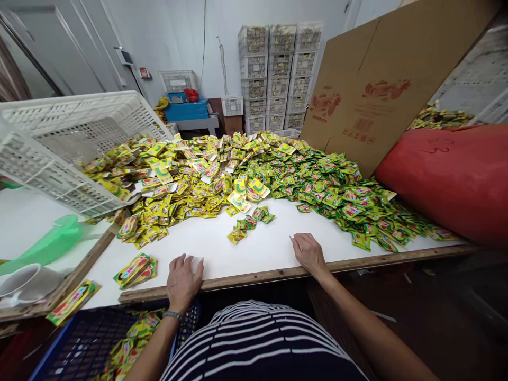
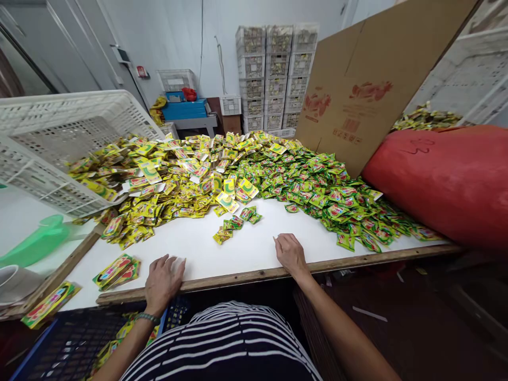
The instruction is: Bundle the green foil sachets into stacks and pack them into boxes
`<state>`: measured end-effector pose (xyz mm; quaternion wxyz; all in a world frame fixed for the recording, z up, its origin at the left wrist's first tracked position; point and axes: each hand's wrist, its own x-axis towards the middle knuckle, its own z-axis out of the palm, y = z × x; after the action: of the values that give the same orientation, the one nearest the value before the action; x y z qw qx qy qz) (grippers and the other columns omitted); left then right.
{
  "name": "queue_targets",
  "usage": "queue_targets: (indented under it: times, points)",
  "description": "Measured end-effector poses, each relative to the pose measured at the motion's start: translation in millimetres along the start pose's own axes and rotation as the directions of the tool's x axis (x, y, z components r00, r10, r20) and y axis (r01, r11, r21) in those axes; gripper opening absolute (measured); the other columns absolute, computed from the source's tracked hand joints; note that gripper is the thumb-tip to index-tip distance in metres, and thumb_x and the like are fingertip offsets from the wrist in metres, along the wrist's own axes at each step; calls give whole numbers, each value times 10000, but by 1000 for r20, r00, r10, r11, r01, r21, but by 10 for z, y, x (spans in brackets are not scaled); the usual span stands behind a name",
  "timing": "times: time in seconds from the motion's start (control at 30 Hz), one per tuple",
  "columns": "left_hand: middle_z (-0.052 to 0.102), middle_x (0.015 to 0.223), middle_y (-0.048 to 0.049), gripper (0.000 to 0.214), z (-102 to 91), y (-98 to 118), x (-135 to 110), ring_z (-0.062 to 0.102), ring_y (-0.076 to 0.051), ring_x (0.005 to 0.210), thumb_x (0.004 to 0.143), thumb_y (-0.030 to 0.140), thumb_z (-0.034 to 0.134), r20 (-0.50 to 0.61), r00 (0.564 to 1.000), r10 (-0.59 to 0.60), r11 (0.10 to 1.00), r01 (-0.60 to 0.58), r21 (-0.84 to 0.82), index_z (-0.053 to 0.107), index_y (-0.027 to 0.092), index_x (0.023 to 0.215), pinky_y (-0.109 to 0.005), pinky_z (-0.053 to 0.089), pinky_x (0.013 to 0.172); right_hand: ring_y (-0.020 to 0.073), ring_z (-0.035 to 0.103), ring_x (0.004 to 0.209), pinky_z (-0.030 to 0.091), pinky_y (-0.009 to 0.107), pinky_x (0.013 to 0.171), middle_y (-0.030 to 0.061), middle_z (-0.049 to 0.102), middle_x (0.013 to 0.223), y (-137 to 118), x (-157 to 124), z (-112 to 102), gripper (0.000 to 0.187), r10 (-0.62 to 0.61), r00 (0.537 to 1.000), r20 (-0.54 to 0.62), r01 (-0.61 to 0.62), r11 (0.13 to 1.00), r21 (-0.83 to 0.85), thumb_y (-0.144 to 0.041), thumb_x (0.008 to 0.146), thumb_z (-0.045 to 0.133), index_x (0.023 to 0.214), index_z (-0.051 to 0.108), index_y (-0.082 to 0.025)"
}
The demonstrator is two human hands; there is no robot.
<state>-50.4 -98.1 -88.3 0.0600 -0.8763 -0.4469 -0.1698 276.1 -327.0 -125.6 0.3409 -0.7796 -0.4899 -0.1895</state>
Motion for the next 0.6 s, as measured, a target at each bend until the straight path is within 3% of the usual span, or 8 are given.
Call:
queue_targets:
  times: [0.37, 0.6]
  points:
    - [628, 1233, -200, 566, -56, 52, -32, 483, -346, 1213, 922, 514, 366, 39, 997, -67, 997, 69, -35, 710, 91, 1074, -463, 409, 1048, 230, 588, 842, 454, 347, 783, 93, 698, 880, 6, -19, -8, 270, -19, 1000, 11, 19, 1000, -9, -263, 979, 419, 833, 639, -211]
    - [636, 1206, -196, 560, -41, 44, -32, 487, -334, 1206, 922, 505, 360, 47, 998, -52, 998, 53, -30, 713, 94, 1066, -441, 409, 1042, 227, 581, 837, 439, 335, 781, 89, 695, 862, 11, -30, -6, 284, -12, 1000, 8, 12, 999, -30, -270, 982, 417, 814, 637, -207]
